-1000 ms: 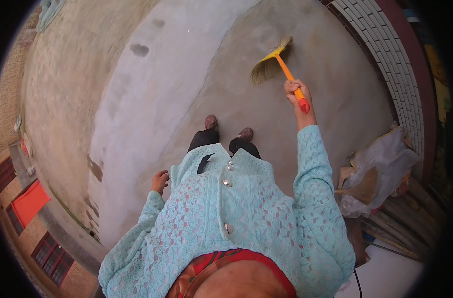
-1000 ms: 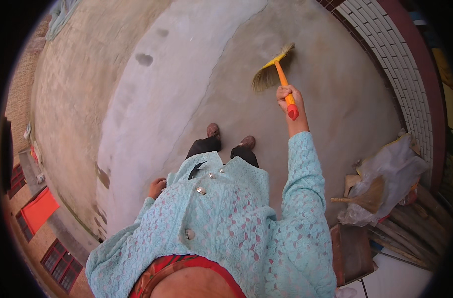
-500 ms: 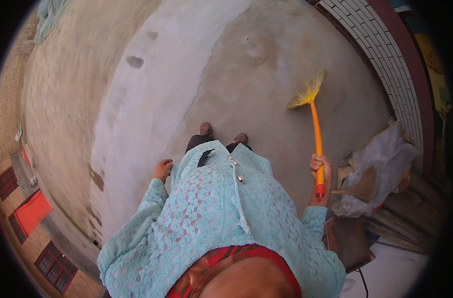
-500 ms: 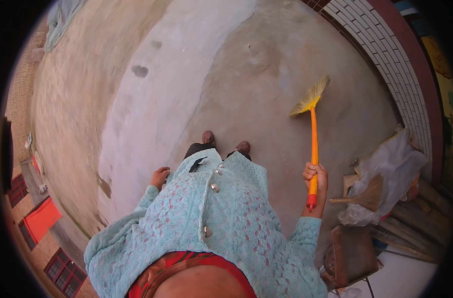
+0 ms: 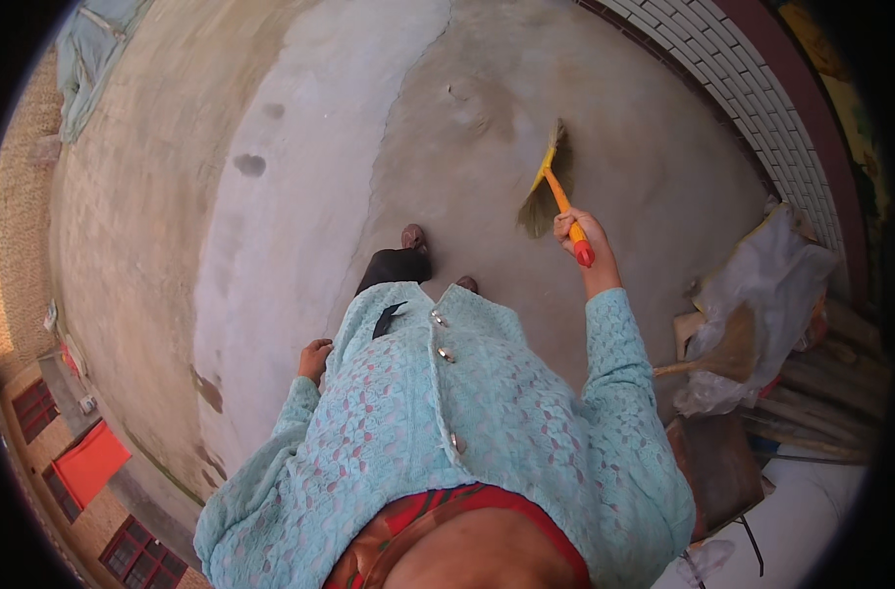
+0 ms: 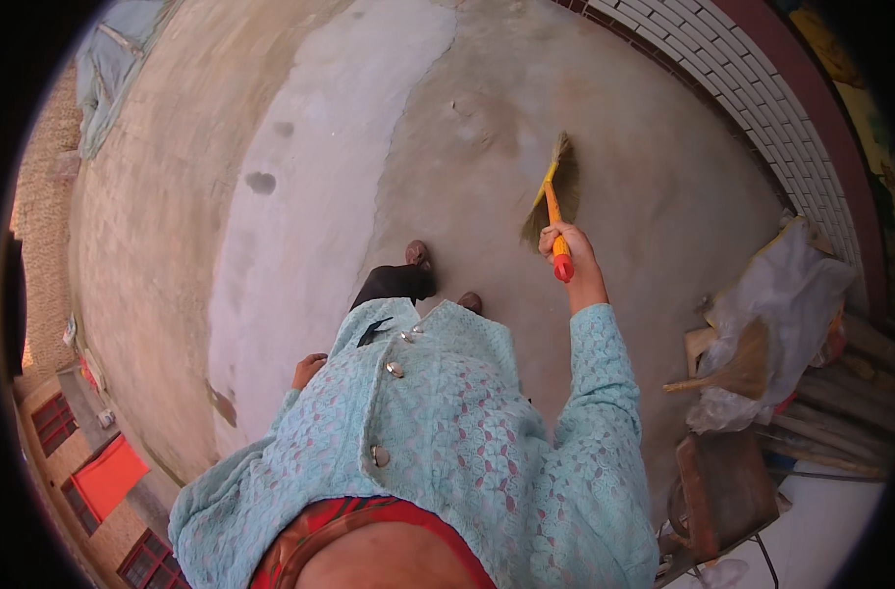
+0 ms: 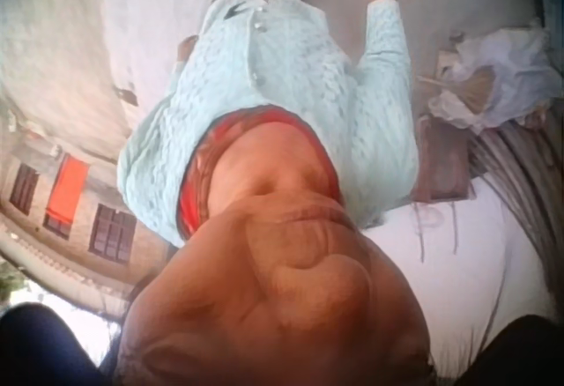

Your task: The person sweeps a concrete floor with a yellow broom, gathering debris into a pile. They move around the area, sweeping near walls and a covered object, and briefly touch a metal pole for balance.

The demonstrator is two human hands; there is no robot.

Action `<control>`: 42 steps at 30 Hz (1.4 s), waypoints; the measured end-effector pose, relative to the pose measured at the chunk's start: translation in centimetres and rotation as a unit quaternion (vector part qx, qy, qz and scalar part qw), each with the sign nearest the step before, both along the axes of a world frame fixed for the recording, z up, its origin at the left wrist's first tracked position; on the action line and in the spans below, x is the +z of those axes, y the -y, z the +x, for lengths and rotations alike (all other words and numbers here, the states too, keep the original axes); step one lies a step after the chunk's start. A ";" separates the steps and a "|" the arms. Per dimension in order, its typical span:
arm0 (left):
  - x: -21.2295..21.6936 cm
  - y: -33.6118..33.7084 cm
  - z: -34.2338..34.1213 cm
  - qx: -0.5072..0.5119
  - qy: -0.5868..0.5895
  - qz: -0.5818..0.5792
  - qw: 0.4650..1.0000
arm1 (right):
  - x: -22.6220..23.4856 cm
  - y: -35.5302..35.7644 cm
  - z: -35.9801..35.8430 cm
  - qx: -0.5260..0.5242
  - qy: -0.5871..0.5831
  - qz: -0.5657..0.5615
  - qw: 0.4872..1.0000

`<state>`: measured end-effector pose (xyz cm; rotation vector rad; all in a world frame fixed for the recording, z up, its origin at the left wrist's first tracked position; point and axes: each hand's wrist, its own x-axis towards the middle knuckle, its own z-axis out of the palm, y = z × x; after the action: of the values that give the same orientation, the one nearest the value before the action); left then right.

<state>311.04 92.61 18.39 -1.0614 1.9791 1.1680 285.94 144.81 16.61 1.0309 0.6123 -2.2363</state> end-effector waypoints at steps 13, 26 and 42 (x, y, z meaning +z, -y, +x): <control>-6.9 -3.9 -14.8 0.091 0.078 0.097 0.988 | 9.5 -6.5 -3.3 -0.076 -0.040 0.022 0.996; -3.5 -10.3 -21.7 0.106 0.002 0.082 0.991 | 3.2 -13.4 -10.3 -0.036 0.087 0.222 0.971; -1.1 -19.7 -26.0 0.049 0.001 0.039 0.998 | 6.8 -16.6 -15.5 0.033 -0.089 0.011 0.995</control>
<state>285.09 112.30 17.28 -1.1281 1.8820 1.2854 270.40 161.45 23.37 0.8145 0.7373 -2.2821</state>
